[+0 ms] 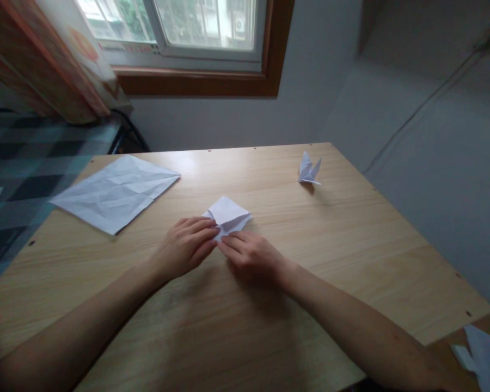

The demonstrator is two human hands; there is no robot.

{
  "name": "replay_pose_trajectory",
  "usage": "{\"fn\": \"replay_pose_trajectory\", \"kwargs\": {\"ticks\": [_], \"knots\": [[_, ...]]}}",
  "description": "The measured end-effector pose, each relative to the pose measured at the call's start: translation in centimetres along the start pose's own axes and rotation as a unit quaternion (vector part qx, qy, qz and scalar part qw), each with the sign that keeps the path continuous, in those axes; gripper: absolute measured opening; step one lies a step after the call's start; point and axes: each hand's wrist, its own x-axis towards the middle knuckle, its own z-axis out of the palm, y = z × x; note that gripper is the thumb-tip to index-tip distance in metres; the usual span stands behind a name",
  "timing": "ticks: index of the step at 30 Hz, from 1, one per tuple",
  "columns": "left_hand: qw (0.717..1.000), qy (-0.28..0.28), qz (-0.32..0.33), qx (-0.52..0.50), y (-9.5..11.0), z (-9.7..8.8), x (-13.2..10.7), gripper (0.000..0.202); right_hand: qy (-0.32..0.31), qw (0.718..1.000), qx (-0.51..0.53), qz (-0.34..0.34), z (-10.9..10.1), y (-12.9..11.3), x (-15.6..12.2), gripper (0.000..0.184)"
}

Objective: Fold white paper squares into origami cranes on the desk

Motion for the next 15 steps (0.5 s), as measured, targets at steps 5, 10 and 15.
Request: {"fn": "replay_pose_trajectory", "kwargs": {"ticks": [5,10,15], "knots": [[0.999,-0.014,0.018,-0.05,-0.1,0.0,-0.2,0.021,0.052,0.99,-0.124,-0.04,-0.6,1.7,-0.6,0.021],[0.995,-0.035,0.027,-0.088,-0.3,0.2,-0.4,0.015,0.027,0.989,-0.138,-0.035,-1.3,2.0,-0.7,0.019],[0.991,-0.044,0.046,-0.117,-0.1,0.1,-0.5,0.013,0.013,0.992,-0.127,-0.004,-0.9,1.8,-0.4,0.026]]}}
